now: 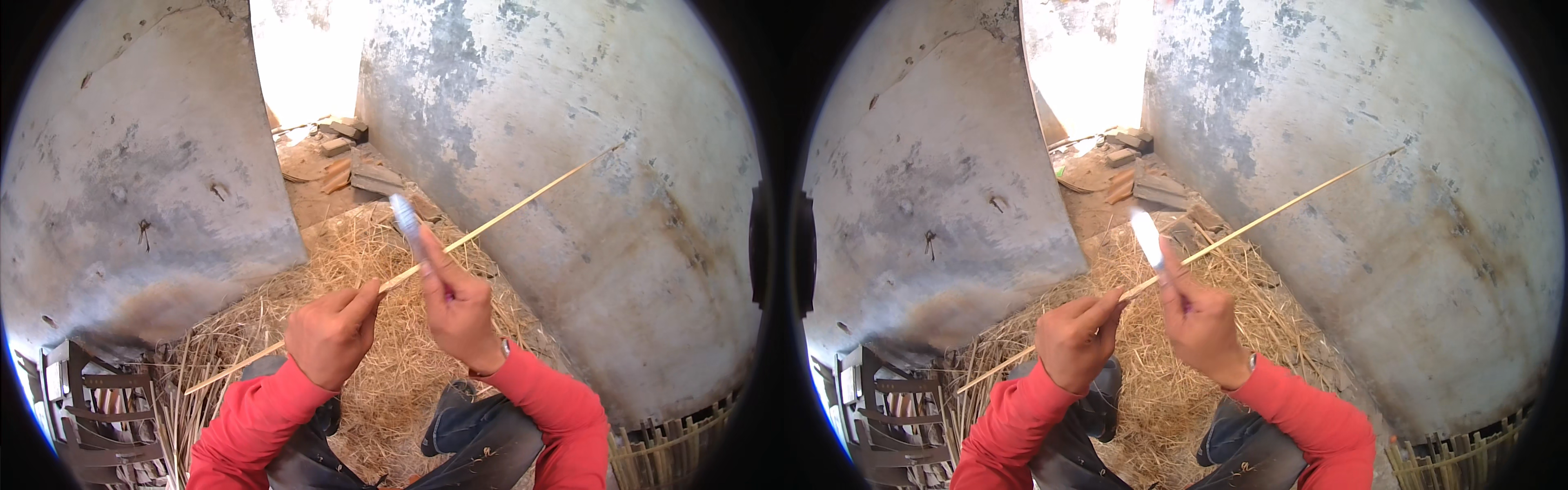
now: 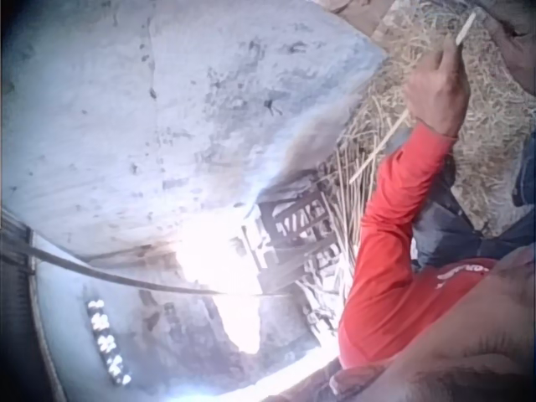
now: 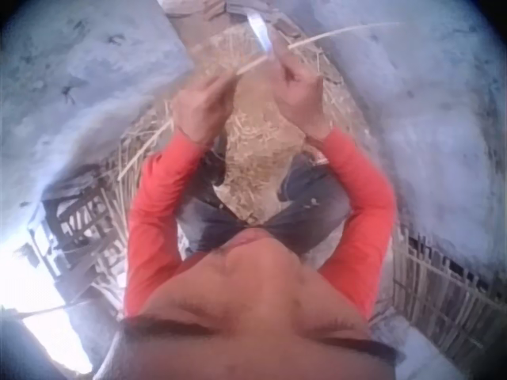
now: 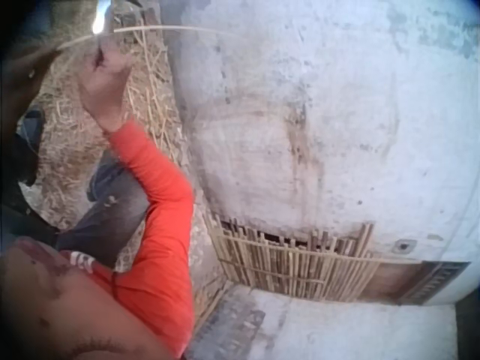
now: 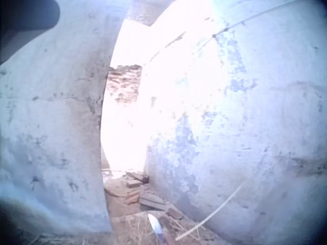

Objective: The person is using a knife to shave a thin bamboo stick while holding it with their hands.

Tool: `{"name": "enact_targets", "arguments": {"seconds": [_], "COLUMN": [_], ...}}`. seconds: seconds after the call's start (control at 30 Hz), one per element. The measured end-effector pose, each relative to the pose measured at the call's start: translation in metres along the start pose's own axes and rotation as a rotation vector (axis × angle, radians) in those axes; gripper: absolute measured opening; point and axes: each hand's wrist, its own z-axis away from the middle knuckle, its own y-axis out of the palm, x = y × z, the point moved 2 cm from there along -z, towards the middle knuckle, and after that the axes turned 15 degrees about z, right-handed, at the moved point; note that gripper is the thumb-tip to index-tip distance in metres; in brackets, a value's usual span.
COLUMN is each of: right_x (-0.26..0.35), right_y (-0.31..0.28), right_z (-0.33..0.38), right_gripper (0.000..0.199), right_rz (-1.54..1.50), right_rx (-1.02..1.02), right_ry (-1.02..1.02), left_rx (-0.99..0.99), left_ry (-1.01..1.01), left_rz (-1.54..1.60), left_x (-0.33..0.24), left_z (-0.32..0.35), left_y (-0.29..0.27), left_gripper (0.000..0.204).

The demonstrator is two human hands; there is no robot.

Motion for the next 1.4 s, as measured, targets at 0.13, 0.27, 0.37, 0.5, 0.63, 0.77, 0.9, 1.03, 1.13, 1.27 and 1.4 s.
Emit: {"name": "enact_targets", "arguments": {"seconds": [0.13, 0.27, 0.37, 0.5, 0.63, 0.77, 0.9, 1.03, 1.13, 1.27, 1.4], "right_x": [-0.011, 0.004, 0.004, -0.01, -0.007, -0.011, -0.013, -0.005, -0.005, -0.006, -0.034], "right_y": [-0.003, 0.012, 0.013, -0.01, 0.0, 0.012, 0.015, 0.009, 0.009, -0.006, -0.015], "right_z": [-0.004, 0.009, 0.009, 0.0, 0.001, 0.006, 0.009, 0.006, 0.007, 0.008, 0.003], "right_gripper": [0.047, 0.048, 0.05, 0.057, 0.068, 0.072, 0.068, 0.064, 0.062, 0.066, 0.064], "right_rz": [0.058, 0.021, -0.04, -0.116, -0.128, -0.125, -0.115, -0.054, -0.073, -0.072, -0.111], "right_rx": [-0.088, 0.052, 0.007, -0.021, -0.008, -0.003, 0.016, 0.067, 0.051, 0.176, 0.012], "right_ry": [0.061, -0.09, -0.089, 0.124, 0.08, 0.025, 0.049, 0.072, 0.021, 0.107, 0.166], "left_rx": [-0.006, 0.018, 0.049, 0.077, 0.094, 0.1, 0.096, 0.125, 0.163, 0.177, 0.13], "left_ry": [-0.003, -0.016, -0.071, -0.114, -0.122, -0.108, -0.059, -0.067, -0.107, -0.166, -0.136], "left_rz": [-0.008, 0.048, 0.087, 0.087, 0.048, 0.004, -0.056, -0.098, -0.13, -0.088, 0.086], "left_x": [0.003, 0.003, 0.004, 0.014, 0.015, 0.01, 0.009, 0.01, 0.016, 0.023, 0.031], "left_z": [0.002, 0.001, -0.001, -0.002, 0.0, 0.002, 0.002, 0.004, 0.006, 0.005, 0.006], "left_y": [-0.002, 0.004, 0.003, 0.002, 0.002, 0.005, 0.008, 0.01, 0.01, 0.005, 0.003], "left_gripper": [0.021, 0.017, 0.014, 0.014, 0.014, 0.018, 0.022, 0.019, 0.017, 0.014, 0.011]}}
